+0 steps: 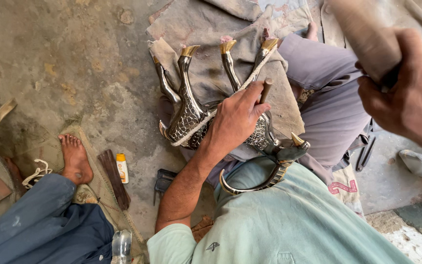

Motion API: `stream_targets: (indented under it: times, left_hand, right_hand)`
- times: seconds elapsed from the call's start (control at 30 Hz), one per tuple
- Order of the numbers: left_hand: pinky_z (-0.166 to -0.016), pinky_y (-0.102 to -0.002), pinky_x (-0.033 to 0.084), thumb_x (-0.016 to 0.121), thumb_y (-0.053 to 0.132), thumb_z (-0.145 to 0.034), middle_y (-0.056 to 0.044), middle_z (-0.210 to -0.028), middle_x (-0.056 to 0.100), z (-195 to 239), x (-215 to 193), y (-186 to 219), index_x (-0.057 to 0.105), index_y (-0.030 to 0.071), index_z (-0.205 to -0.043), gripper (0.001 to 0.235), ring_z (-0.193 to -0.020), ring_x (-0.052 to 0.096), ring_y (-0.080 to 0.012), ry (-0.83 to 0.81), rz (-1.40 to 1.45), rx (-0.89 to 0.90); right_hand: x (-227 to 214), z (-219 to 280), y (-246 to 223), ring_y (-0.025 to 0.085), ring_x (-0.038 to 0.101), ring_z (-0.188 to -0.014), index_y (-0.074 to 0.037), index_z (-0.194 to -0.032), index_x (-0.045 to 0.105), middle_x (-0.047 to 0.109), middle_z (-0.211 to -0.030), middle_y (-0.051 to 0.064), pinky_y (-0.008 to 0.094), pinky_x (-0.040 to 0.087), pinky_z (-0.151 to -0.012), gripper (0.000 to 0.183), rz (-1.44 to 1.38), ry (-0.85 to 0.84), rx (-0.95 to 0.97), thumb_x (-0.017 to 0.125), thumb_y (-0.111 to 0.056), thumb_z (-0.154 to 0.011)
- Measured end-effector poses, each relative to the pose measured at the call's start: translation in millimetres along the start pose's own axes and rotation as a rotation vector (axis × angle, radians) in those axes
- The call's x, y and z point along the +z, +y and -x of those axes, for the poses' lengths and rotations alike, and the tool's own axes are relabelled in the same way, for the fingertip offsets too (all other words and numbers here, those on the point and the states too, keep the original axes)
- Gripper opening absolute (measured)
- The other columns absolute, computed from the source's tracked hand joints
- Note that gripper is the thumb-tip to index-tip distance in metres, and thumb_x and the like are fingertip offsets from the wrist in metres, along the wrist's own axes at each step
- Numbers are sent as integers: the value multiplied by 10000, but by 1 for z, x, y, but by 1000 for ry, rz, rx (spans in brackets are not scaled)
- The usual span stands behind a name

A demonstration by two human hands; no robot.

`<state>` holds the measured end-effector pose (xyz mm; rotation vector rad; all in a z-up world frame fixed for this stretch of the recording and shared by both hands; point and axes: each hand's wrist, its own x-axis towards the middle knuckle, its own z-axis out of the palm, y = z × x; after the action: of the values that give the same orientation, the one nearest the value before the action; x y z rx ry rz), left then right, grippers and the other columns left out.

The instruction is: The person uses a hammer and chisel to engrave patterns onto a silver-colored metal object shaped like a multi-legged animal. The person repeatedly strikes the chisel to create textured designs on the object's surface.

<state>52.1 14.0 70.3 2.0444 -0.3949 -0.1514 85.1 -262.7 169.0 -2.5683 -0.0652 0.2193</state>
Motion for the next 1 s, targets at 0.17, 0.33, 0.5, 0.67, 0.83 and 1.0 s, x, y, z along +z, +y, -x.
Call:
stream_targets:
  times: [0.17, 0.33, 0.5, 0.67, 0.83, 1.0]
  left_hand:
    - [-660, -467, 559, 753, 145, -945, -160, -899, 681, 1, 1, -1, 509, 65, -1292, 432, -827, 723, -357, 1, -17, 33]
    - [-675, -481, 557, 739, 156, -968, -158, -918, 683, -1, -5, 1, 507, 71, -1273, 393, -867, 726, -376, -13, -21, 50]
    - [-655, -485, 558, 729, 156, -953, -168, -908, 677, -1, -5, 1, 498, 66, -1308, 433, -842, 717, -387, -25, -15, 61]
    - [-648, -497, 546, 728, 172, -970, -167, -894, 666, -1, -5, -1, 491, 80, -1329, 440, -826, 707, -390, -51, -29, 50]
    - [-659, -493, 562, 720, 183, -981, -160, -925, 673, -2, -3, -3, 488, 97, -1319, 419, -853, 714, -388, -60, -27, 56]
    - [-644, -508, 558, 718, 185, -978, -170, -925, 672, -2, -5, -2, 483, 109, -1334, 433, -856, 701, -419, -43, -25, 58]
  right_hand:
    - [1, 6, 4, 286, 670, -856, -8, -1357, 554, 658, -1082, 171, 406, 570, -765, 463, 102, -3, -247, 676, -26, -910]
    - [1, 7, -2, 380, 672, -923, 55, -1306, 631, 663, -1058, 255, 453, 576, -839, 545, 451, 41, -363, 737, 106, -774]
    - [5, 9, -2, 286, 655, -877, 78, -1335, 474, 642, -975, 209, 436, 554, -750, 468, -19, -52, 123, 681, -13, -925]
    - [-3, 11, -3, 277, 688, -882, 49, -1286, 504, 699, -997, 200, 398, 581, -792, 506, 74, 56, -244, 729, 1, -835]
    - [-7, 3, -3, 272, 718, -820, -28, -1287, 606, 713, -990, 155, 393, 617, -756, 474, 494, -26, -358, 779, -18, -846]
    - [-5, 2, -2, 355, 725, -928, 53, -1260, 618, 697, -1101, 250, 426, 609, -805, 461, 264, 48, -359, 696, 101, -808]
